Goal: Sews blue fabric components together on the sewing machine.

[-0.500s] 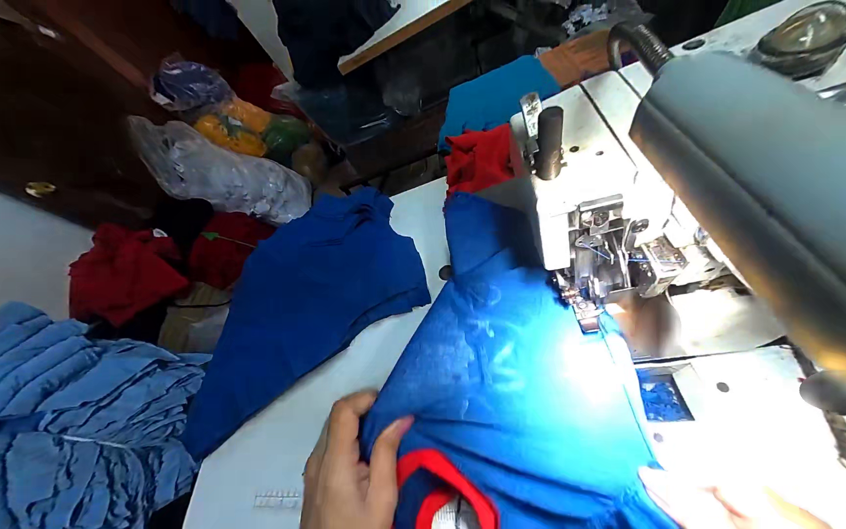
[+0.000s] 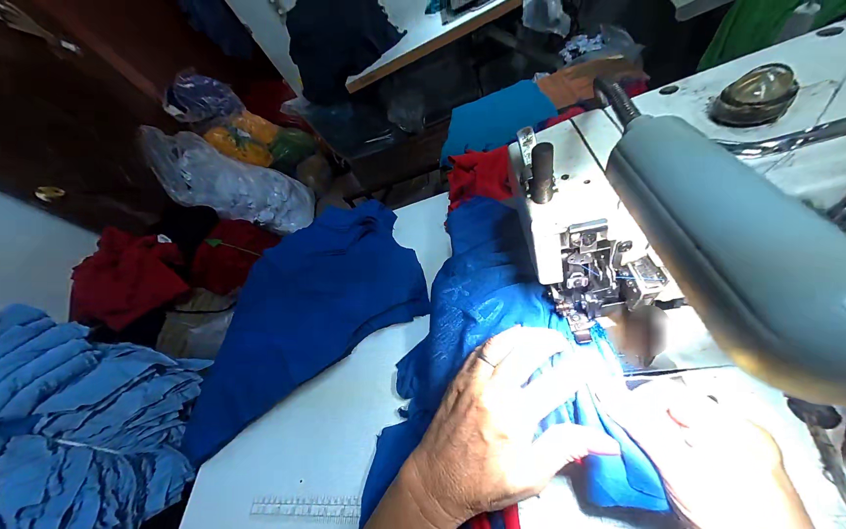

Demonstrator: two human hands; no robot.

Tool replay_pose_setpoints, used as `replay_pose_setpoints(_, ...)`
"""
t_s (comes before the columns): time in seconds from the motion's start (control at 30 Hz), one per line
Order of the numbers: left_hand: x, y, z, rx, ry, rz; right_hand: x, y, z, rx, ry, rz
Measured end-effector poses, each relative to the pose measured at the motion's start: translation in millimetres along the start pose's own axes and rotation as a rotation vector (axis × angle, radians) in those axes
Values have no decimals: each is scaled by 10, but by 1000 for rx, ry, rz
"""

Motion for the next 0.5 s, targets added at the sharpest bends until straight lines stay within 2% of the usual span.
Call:
replay_pose_setpoints(0.2,-1,-7,50,-35,11,1,-2,-26,-11,-9,41,20)
replay_pose_setpoints(0.3,1,-178,154,-44,3,-111,-23,-9,-15,-14,50,-4)
replay_pose_setpoints(0.4,-25,-592,394,151,31,-209,31,-14,-28,-50,118,84)
replay_pose_setpoints(0.5,249,-799,700,292,-48,-111,119,-45,-112,-167,283,192)
Point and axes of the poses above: each hand's wrist, its own y-axis towards the middle knuckle, its own x-axis out of the back of the hand, z = x × y, the point moved 2 cm from there along y, towards the middle knuckle
